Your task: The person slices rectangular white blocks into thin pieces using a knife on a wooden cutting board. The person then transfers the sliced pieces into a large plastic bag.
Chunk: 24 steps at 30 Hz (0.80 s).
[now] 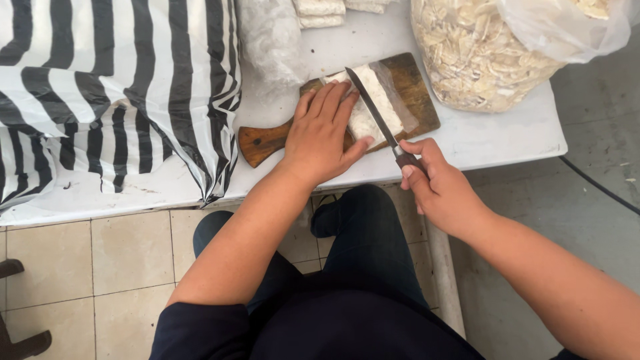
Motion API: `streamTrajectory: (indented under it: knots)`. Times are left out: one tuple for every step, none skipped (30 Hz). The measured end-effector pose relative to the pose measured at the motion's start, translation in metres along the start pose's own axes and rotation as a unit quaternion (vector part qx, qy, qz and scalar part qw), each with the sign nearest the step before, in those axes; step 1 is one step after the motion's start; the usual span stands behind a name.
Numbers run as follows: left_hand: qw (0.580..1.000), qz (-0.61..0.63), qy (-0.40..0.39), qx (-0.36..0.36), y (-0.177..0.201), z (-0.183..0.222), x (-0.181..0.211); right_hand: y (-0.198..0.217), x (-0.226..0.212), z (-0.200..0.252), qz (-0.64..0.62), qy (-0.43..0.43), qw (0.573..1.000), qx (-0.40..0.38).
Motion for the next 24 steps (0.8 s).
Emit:
streamTrajectory:
  knots:
    - [1.0,-0.003,-0.005,-0.001,0.0,0.0,0.001,0.0,-0.001,-0.001,0.009,-0.001,1.0,-0.002]
    - [1.0,-0.003,-0.003,-0.002,-0.001,0.0,0.0,0.001,-0.003,-0.002,0.014,-0.002,1.0,-0.002]
    - [1.0,-0.004,-0.001,-0.003,-0.001,0.0,0.0,0.001,-0.004,-0.003,0.019,-0.002,1.0,-0.002]
    - [1.0,-0.004,0.0,-0.005,-0.002,0.0,0.0,0.001,-0.005,-0.004,0.025,-0.003,1.0,-0.002]
    - [1.0,-0.005,0.0,-0.006,-0.003,0.0,0.0,0.0,-0.006,-0.006,0.028,-0.003,1.0,-0.003]
    - [1.0,-0.005,0.0,-0.007,-0.004,0.0,0.0,0.0,-0.007,-0.009,0.031,-0.003,0.999,-0.004]
    - [1.0,-0.006,-0.001,-0.008,-0.005,0.0,0.0,0.0,-0.007,-0.012,0.035,-0.003,0.999,-0.006]
    - [1.0,-0.005,-0.001,-0.007,-0.005,0.0,0.0,0.0,-0.009,-0.015,0.037,0.005,0.999,-0.006]
    - [1.0,-0.006,-0.002,-0.005,-0.005,0.0,0.0,-0.001,-0.011,-0.019,0.039,0.014,0.999,-0.005]
    - [1.0,-0.007,-0.003,-0.004,-0.004,-0.001,0.0,0.0,-0.013,-0.023,0.04,0.022,0.999,-0.005]
    - [1.0,-0.006,-0.003,-0.006,-0.005,-0.001,0.0,-0.001,-0.012,-0.027,0.043,0.018,0.999,-0.006]
    - [1.0,-0.004,-0.003,-0.009,-0.005,-0.001,0.0,-0.002,-0.012,-0.033,0.045,0.014,0.999,-0.008]
    - [1.0,-0.003,-0.003,-0.011,-0.005,-0.001,-0.001,-0.001,-0.011,-0.038,0.047,0.009,0.999,-0.01]
    - [1.0,-0.004,-0.004,-0.012,-0.005,0.0,-0.001,0.0,-0.019,-0.045,0.065,0.059,0.996,0.001]
    - [1.0,-0.005,-0.005,-0.01,-0.005,-0.001,0.0,-0.001,-0.028,-0.053,0.083,0.109,0.99,0.013]
    - [1.0,-0.006,-0.007,-0.009,-0.004,-0.001,0.0,-0.001,-0.036,-0.056,0.102,0.16,0.982,0.025]
    - [1.0,-0.006,-0.002,-0.011,-0.004,-0.002,-0.001,-0.001,-0.03,-0.06,0.091,0.116,0.989,0.02]
    - [1.0,-0.007,0.003,-0.013,-0.005,-0.002,-0.001,-0.002,-0.024,-0.064,0.08,0.073,0.994,0.014]
    - [1.0,-0.008,0.008,-0.017,-0.005,-0.001,-0.002,-0.005,-0.017,-0.065,0.067,0.029,0.997,0.008]
    - [1.0,-0.013,0.011,-0.014,-0.006,0.0,-0.001,-0.004,-0.019,-0.062,0.079,0.054,0.995,0.009]
    - [1.0,-0.02,0.01,-0.012,-0.006,-0.001,-0.001,-0.002,-0.02,-0.06,0.089,0.079,0.993,0.015]
    - [1.0,-0.027,0.009,-0.01,-0.005,-0.002,-0.002,0.0,-0.022,-0.057,0.099,0.105,0.989,0.021]
    - [1.0,-0.024,0.01,-0.009,-0.005,-0.004,-0.002,0.001,-0.018,-0.054,0.095,0.097,0.991,0.019]
    - [1.0,-0.021,0.011,-0.009,-0.005,-0.003,-0.001,0.001,-0.014,-0.049,0.091,0.09,0.992,0.017]
Point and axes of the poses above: each hand's wrist, its own z-axis away from the middle knuckle, its own y-axis out of the back of the hand, x = y × z, the point moved 7 cm from there along -z, towards the middle knuckle, and after that the axes turned 7 degrees about y, right-handed, at the moved point
